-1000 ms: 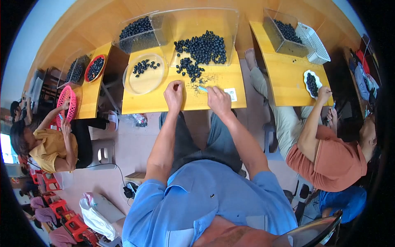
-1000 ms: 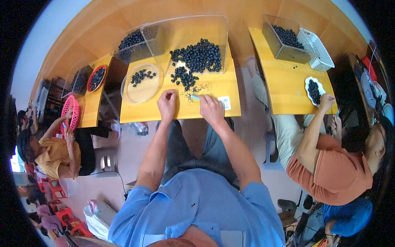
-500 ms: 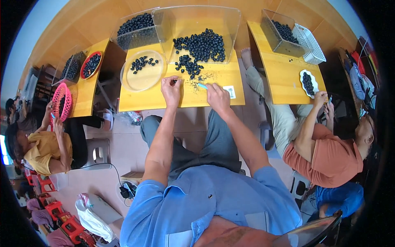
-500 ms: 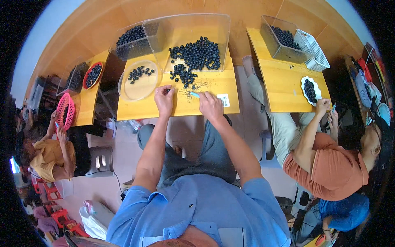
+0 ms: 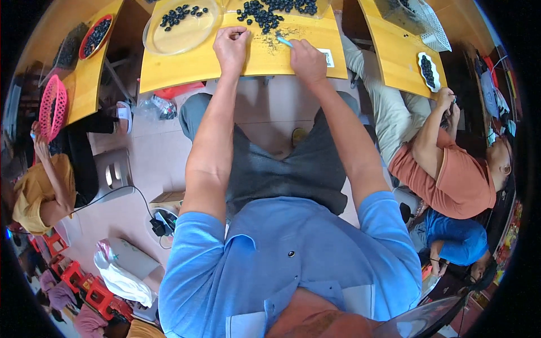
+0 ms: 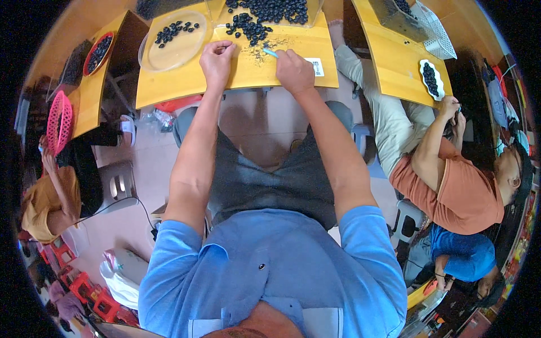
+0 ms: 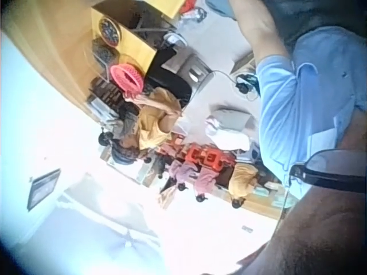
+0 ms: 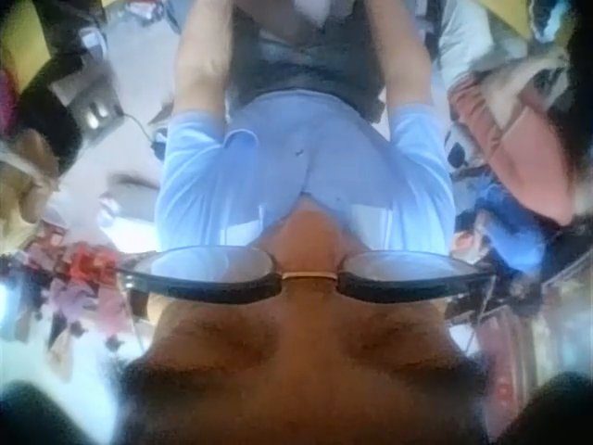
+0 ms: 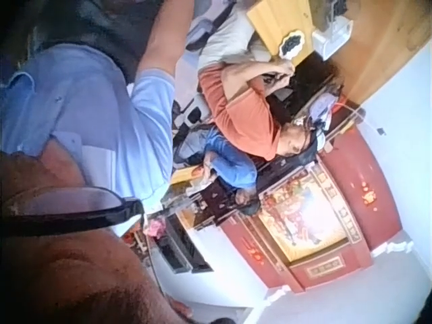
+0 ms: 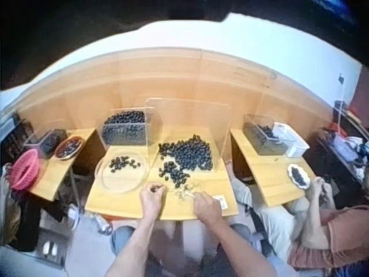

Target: The person sorts and cleans small black plastic parts at a manufacturing workstation, using a handheld scraper to process them from a plastic container into a sorting tray.

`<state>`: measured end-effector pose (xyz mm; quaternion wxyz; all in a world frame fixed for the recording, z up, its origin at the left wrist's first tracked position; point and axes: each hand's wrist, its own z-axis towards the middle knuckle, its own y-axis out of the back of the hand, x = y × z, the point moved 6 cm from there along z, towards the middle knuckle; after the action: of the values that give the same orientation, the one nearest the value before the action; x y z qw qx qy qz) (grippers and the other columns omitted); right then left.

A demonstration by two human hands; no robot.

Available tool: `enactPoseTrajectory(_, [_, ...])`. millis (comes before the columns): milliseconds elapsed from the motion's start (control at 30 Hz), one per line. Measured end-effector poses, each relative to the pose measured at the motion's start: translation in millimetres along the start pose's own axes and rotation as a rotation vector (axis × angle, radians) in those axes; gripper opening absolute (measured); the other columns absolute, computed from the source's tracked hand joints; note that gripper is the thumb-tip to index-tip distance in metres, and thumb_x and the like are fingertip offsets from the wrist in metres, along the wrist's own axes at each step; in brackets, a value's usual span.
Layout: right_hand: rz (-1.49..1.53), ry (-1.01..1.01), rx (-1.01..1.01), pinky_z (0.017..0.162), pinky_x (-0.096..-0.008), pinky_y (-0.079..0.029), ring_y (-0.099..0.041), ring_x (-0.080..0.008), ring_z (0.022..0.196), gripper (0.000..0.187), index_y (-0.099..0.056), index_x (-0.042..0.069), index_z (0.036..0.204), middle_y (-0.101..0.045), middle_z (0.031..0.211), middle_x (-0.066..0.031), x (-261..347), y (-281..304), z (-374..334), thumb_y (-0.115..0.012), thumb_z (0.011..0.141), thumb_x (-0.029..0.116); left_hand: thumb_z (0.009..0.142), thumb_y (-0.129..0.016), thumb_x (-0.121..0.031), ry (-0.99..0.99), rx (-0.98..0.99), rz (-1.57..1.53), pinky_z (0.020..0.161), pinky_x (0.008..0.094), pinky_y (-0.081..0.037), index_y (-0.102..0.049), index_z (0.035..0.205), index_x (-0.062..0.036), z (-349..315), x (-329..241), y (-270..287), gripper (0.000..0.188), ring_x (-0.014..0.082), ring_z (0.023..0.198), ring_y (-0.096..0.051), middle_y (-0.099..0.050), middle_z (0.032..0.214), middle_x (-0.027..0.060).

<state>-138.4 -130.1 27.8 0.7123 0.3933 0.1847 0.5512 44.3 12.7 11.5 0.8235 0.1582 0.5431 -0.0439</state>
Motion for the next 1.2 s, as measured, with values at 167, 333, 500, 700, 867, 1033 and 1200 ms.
enactPoseTrajectory(167, [0.019, -0.004, 0.005, 0.060, -0.0462, -0.059, -0.072, -0.0328, 0.069, 0.007, -0.070, 0.014, 0.095, -0.066, 0.082, -0.0084, 2.0, 1.6, -3.7, -0.064, 0.093, 0.016, 0.086, -0.078, -0.006, -0.049, -0.038, -0.035, 0.078, 0.0326, -0.056, -0.080, 0.096, -0.0016, 0.1, -1.1, 7.0, 0.011, 0.0206, 0.082, -0.068, -0.069, 0.093, 0.0110])
enactPoseTrajectory(333, [0.060, -0.023, 0.024, 0.063, -0.0472, -0.060, -0.073, -0.0326, 0.073, 0.008, -0.070, 0.012, 0.095, -0.066, 0.082, -0.0095, 6.4, 3.7, -8.7, -0.064, 0.094, 0.016, 0.089, -0.072, -0.003, -0.060, -0.028, -0.007, 0.083, 0.0336, -0.057, -0.080, 0.100, -0.0010, -4.3, 6.0, 8.0, 0.014, 0.0232, 0.086, -0.069, -0.067, 0.096, 0.0137])
enactPoseTrajectory(500, [0.124, -0.059, 0.029, 0.066, -0.0479, -0.062, -0.074, -0.0343, 0.076, 0.009, -0.070, 0.010, 0.095, -0.068, 0.085, -0.0118, 4.6, 9.9, -9.0, -0.062, 0.093, 0.014, 0.088, -0.073, -0.004, -0.064, 0.048, 0.167, 0.084, 0.0309, -0.057, -0.080, 0.106, -0.0012, -3.2, 8.3, 2.2, 0.020, 0.0195, 0.090, -0.069, -0.068, 0.101, 0.0110])
enactPoseTrajectory(700, [0.168, -0.070, 0.046, 0.066, -0.0491, -0.062, -0.074, -0.0349, 0.078, 0.011, -0.069, 0.008, 0.093, -0.069, 0.084, -0.0128, 8.9, 9.0, -2.7, -0.059, 0.091, 0.009, 0.084, -0.075, -0.004, -0.023, 0.003, 0.146, 0.079, 0.0335, -0.057, -0.081, 0.096, -0.0024, 7.6, 28.0, 8.1, 0.013, 0.0212, 0.080, -0.069, -0.070, 0.091, 0.0117])
enactPoseTrajectory(867, [0.160, -0.051, 0.019, 0.064, -0.0480, -0.061, -0.073, -0.0338, 0.075, 0.009, -0.071, 0.010, 0.096, -0.069, 0.085, -0.0110, -1.1, 4.6, -7.0, -0.063, 0.092, 0.012, 0.087, -0.079, -0.008, 0.056, 0.043, 0.074, 0.079, 0.0316, -0.057, -0.080, 0.099, -0.0022, 4.9, 20.6, -3.5, 0.013, 0.0182, 0.080, -0.070, -0.073, 0.089, 0.0104])
enactPoseTrajectory(1033, [0.131, -0.064, 0.051, 0.066, -0.0463, -0.062, -0.074, -0.0320, 0.080, 0.012, -0.072, 0.010, 0.099, -0.070, 0.086, -0.0111, -0.2, 7.5, -6.1, -0.062, 0.092, 0.012, 0.090, -0.078, -0.008, 0.042, 0.101, -0.042, 0.080, 0.0318, -0.057, -0.078, 0.105, 0.0005, 0.9, 15.2, -7.8, 0.017, 0.0170, 0.083, -0.070, -0.071, 0.097, 0.0094])
enactPoseTrajectory(1200, [0.085, -0.048, 0.073, 0.066, -0.0459, -0.061, -0.074, -0.0308, 0.078, 0.012, -0.072, 0.010, 0.101, -0.068, 0.087, -0.0099, 3.8, 6.1, -3.0, -0.064, 0.093, 0.014, 0.091, -0.078, -0.008, 0.040, 0.076, -0.028, 0.079, 0.0311, -0.057, -0.078, 0.110, 0.0006, 1.9, 18.0, -2.0, 0.021, 0.0151, 0.082, -0.069, -0.070, 0.098, 0.0082])
